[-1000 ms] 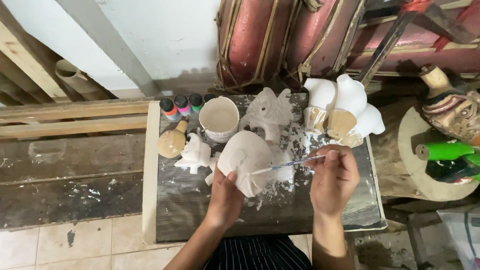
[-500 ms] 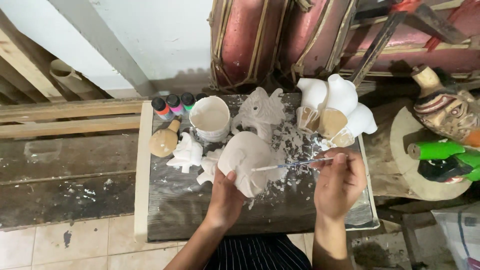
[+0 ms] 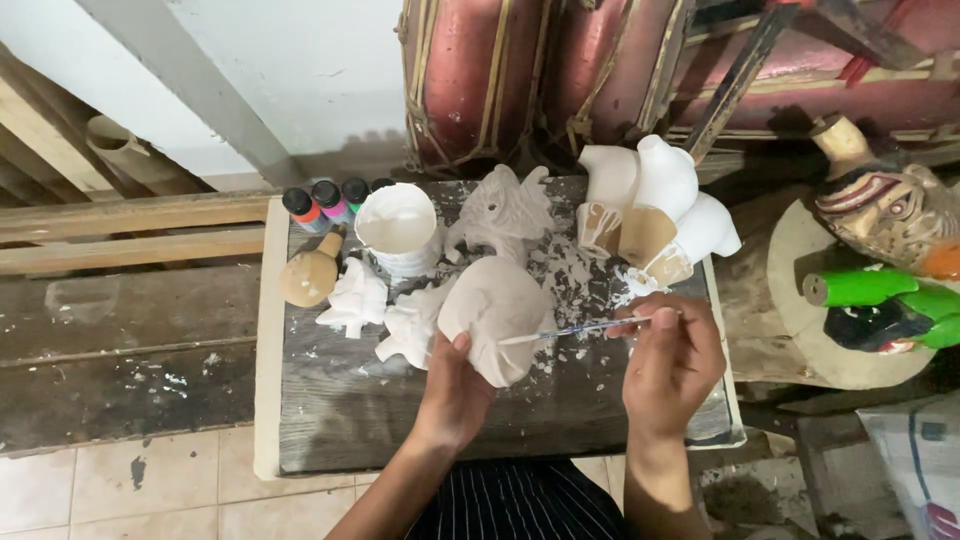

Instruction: Cleaning and refining plaster toy components by clearing holes with a thin tool and brushing away debris

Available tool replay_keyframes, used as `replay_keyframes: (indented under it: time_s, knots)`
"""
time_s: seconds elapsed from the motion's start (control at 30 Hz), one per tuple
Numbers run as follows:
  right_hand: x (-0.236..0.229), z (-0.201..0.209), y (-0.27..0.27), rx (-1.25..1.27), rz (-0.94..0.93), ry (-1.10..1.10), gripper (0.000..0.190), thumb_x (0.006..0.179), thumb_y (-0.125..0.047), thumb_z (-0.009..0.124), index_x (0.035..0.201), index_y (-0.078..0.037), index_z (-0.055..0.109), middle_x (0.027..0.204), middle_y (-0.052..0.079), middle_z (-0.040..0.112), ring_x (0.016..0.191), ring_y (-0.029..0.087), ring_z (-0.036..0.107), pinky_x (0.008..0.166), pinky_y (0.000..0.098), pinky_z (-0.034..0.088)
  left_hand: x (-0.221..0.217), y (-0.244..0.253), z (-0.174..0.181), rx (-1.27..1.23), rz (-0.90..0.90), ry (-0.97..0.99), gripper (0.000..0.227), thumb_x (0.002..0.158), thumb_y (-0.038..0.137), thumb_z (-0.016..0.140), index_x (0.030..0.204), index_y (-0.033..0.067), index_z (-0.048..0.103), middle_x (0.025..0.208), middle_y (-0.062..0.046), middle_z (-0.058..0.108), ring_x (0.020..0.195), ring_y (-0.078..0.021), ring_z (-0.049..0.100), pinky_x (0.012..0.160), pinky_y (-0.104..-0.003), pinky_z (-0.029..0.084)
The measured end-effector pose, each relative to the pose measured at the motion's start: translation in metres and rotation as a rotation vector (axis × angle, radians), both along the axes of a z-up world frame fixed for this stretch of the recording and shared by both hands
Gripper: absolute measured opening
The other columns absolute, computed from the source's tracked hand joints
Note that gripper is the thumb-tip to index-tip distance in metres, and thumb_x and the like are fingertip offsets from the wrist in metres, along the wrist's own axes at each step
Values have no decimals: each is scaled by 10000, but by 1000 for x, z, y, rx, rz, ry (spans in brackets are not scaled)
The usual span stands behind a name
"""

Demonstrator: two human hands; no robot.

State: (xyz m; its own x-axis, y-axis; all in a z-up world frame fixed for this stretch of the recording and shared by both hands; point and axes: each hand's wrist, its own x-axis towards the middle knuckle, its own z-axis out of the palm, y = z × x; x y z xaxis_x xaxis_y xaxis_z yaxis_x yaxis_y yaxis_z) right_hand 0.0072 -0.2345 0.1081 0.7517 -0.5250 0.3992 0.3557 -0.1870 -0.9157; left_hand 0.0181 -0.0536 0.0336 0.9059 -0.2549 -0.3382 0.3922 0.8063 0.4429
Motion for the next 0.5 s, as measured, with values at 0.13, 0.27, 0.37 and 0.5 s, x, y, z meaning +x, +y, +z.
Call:
replay_keyframes:
  time_s: [0.13, 0.27, 0.37, 0.5]
  knots:
    - [0, -13, -23, 17, 7, -72, 165, 1106, -156, 511, 1027, -21, 566, 914, 95, 589, 667, 143, 575, 572, 260, 589, 1, -8, -4, -2, 20, -3, 820, 822, 340, 693, 1532, 137, 335, 1426, -146, 529, 1220, -296, 564, 934, -465, 552]
    - [-2, -8, -22, -42, 67, -77, 187, 1098, -209, 549, 1042, -40, 605, 907, 68, 628, 646, 113, 608, 564, 242, 630, -1, -17, 4, -24, 34, -92, 869, 828, 333, 742, 1545, 87, 318, 1451, -162, 508, 1273, -311, 538, 998, -478, 522]
    - [-1, -16, -38, -51, 30, -64, 197, 1099, -211, 544, 1032, -33, 596, 911, 81, 631, 645, 118, 605, 565, 250, 626, -2, -23, -2, -64, 48, -117, 841, 868, 333, 724, 1549, 70, 308, 1471, -186, 499, 1292, -323, 534, 1036, -482, 499]
    - [0, -23, -55, -69, 64, -127, 143, 1128, -146, 517, 1076, -42, 600, 967, 89, 662, 579, 79, 591, 552, 216, 640, -2, -28, 0, -70, -6, -58, 813, 865, 360, 706, 1535, 95, 329, 1452, -178, 499, 1265, -329, 540, 984, -466, 542]
